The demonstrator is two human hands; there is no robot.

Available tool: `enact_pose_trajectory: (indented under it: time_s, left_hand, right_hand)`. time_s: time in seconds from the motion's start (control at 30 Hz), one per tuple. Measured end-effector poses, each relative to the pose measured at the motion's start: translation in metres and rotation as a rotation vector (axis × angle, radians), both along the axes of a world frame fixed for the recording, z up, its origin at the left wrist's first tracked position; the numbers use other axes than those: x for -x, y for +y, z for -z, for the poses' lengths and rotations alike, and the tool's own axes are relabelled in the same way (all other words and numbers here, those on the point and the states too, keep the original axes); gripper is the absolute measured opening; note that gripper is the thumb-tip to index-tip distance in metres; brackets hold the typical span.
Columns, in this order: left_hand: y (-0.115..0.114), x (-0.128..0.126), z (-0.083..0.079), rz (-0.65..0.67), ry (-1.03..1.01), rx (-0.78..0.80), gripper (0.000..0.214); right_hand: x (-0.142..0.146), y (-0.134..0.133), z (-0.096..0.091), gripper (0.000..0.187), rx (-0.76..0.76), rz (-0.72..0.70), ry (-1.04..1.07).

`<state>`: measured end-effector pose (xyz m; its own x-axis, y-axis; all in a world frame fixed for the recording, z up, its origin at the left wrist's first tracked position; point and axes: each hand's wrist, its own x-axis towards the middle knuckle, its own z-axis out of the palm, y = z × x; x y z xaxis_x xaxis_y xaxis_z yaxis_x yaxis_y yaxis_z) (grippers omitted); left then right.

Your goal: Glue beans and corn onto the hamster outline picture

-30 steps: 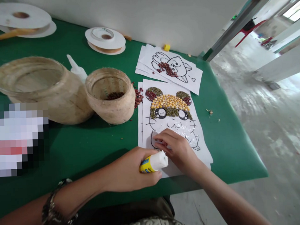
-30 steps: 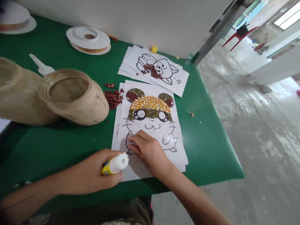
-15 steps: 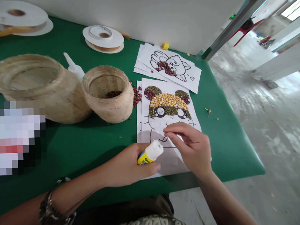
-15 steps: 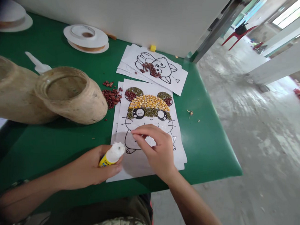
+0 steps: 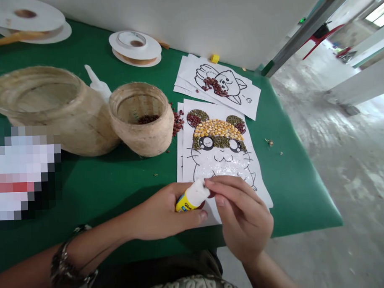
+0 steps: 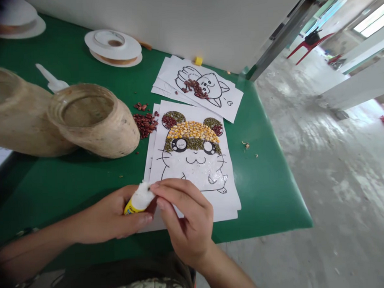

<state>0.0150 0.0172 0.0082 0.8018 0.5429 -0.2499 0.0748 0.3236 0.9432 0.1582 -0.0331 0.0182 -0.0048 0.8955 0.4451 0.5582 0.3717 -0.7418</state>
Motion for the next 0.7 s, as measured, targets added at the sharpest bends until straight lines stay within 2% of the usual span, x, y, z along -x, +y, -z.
enact_pose_trajectory:
  time_s: [0.2,0.3,0.5,0.7]
  left_hand:
    - [-0.001,0.001,0.001,-0.061,-0.006,0.019,0.015]
    - [-0.001,0.003,0.004,-0.143,-0.067,0.044,0.018]
    - [0.001,0.003,0.008,-0.329,-0.194,0.141,0.019]
    - [0.003,-0.001,0.007,-0.334,0.019,0.141,0.02]
  right_hand:
    - [0.002,0.003,0.01,0.024,0.061,0.1,0.183]
    - [-0.008,0.007,0.014,0.018,0.106,0.138,0.161]
    - [-0.024,0.011,0.022,0.014,0.167,0.149,-0.228]
    - [-0.024,0.019,0.02,0.028,0.3,0.048,-0.531]
